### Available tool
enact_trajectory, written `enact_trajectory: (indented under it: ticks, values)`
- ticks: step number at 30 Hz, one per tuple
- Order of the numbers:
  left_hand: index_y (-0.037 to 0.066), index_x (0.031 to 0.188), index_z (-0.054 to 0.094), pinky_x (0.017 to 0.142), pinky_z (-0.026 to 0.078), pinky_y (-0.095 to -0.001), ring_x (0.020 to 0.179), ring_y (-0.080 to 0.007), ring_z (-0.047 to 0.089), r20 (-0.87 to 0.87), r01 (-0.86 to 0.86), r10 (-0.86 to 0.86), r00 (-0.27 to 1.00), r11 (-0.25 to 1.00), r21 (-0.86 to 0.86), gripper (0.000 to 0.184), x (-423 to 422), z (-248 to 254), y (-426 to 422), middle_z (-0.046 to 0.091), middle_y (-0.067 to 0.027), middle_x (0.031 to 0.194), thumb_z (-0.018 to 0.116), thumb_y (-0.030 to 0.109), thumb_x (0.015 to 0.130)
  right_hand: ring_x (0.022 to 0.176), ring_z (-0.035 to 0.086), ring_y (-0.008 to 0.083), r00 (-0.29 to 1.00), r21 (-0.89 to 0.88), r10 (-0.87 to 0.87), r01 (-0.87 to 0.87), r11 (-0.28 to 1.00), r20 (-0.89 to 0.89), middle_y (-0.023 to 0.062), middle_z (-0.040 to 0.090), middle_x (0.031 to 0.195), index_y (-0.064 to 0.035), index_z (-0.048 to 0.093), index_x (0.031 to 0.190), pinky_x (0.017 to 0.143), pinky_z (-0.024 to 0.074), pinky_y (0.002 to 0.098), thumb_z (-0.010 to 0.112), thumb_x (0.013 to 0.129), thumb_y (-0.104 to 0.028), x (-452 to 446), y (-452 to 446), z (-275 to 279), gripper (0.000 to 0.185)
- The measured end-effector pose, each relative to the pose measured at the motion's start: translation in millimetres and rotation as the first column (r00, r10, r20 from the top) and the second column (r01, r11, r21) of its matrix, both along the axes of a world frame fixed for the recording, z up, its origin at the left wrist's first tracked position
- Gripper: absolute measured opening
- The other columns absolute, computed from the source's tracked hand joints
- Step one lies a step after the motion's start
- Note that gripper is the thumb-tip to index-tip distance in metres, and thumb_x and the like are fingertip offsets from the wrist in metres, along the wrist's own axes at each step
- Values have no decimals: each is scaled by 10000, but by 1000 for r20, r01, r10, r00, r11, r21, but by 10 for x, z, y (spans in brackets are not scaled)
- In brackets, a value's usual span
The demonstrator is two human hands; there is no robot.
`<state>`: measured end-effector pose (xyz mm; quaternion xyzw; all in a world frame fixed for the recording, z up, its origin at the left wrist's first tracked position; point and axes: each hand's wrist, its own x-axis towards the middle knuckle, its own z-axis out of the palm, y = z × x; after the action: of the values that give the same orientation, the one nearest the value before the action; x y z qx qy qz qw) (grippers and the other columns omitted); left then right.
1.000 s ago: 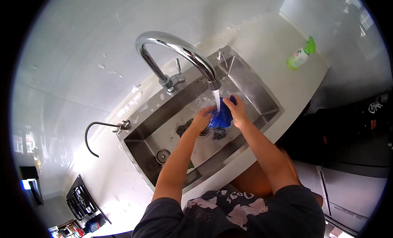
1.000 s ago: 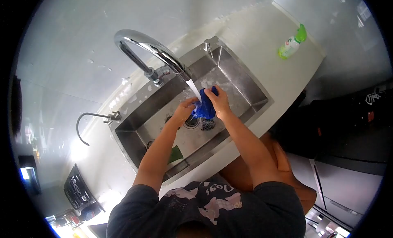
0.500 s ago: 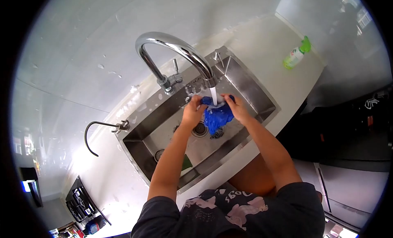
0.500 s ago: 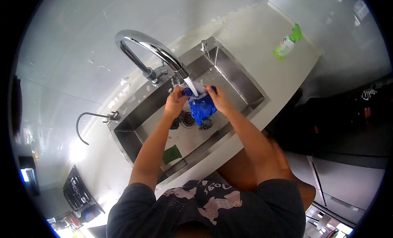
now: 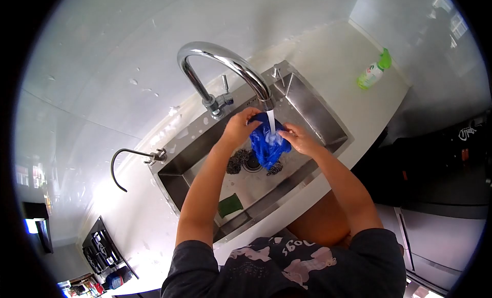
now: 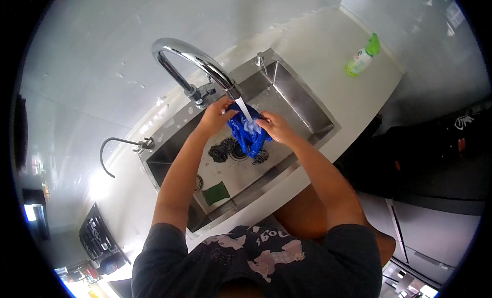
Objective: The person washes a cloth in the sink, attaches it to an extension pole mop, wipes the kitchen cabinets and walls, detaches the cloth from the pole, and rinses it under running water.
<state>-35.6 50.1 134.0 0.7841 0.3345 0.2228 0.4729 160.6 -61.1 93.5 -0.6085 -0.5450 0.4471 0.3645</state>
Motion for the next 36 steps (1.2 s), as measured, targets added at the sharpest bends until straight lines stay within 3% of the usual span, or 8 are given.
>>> enact_trajectory:
  ticks: [2, 4, 7, 14, 17, 19, 23, 36]
  values:
    - [72, 1036, 563, 778, 457, -322, 888, -239, 601, -185, -67, 74, 980, 997, 42, 313, -40, 89, 80, 634, -105, 942, 648, 126, 740, 716, 547, 167, 998, -104, -13, 6, 995, -66, 82, 599, 827, -16, 546, 927, 646, 436, 313, 575, 849, -234, -37, 33, 55, 233]
    - [84, 1027, 570, 788, 454, -336, 892, -249, 598, -238, -52, 69, 969, 996, 76, 299, -37, 63, 114, 633, -102, 941, 641, 142, 743, 663, 538, 172, 996, 385, -59, 83, 919, -73, 93, 592, 771, -15, 562, 904, 626, 431, 315, 562, 852, -242, -162, 101, 86, 233]
    - [110, 1010, 586, 817, 438, -376, 923, -263, 584, -359, 36, 61, 931, 966, 256, 278, -23, 12, 188, 622, -96, 963, 623, 150, 738, 657, 563, 233, 999, 135, -36, 31, 990, 32, 124, 593, 753, -19, 568, 910, 622, 436, 333, 560, 839, -235, -180, 94, 372, 227]
    - [132, 994, 610, 955, 328, -419, 1150, -237, 446, -620, 211, 317, 718, 750, 627, 256, 127, 4, 649, 548, -63, 1132, 555, 111, 745, 657, 591, 217, 871, 253, -160, 42, 967, 465, 150, 604, 750, -28, 582, 924, 588, 437, 303, 584, 817, -206, -270, 137, 798, 208]
    - [113, 1007, 615, 1023, 259, -393, 1216, -220, 380, -624, 311, 417, 661, 605, 733, 238, 173, -135, 876, 521, -67, 1188, 490, 152, 808, 654, 588, 182, 909, 41, -92, 82, 996, 406, 128, 616, 752, -6, 578, 921, 594, 436, 295, 572, 831, -191, -197, 210, 832, 206]
    - [109, 1035, 611, 1042, 231, -394, 1231, -219, 361, -676, 352, 444, 588, 612, 708, 261, 197, -150, 956, 504, -67, 1216, 467, 168, 826, 580, 558, 271, 982, 206, -143, 115, 972, 127, 141, 577, 669, -7, 550, 789, 537, 402, 359, 562, 818, -227, -151, 263, 739, 223]
    - [110, 1121, 585, 1072, 174, -402, 1271, -226, 305, -835, 413, 430, 342, 729, 545, 316, 184, -78, 1054, 455, -58, 1286, 423, 195, 862, 549, 506, 180, 997, 125, -73, 70, 990, 17, 102, 553, 626, 10, 555, 806, 526, 380, 323, 547, 832, -197, -139, 317, 643, 209]
    - [132, 1212, 503, 1073, 121, -440, 1253, -269, 344, -743, 471, 566, 357, 578, 666, 362, 52, -193, 945, 461, -93, 1261, 405, 205, 872, 643, 493, 64, 899, -27, -97, 94, 995, -427, 10, 560, 748, -9, 559, 899, 572, 407, 227, 533, 869, -164, -219, 190, 941, 160]
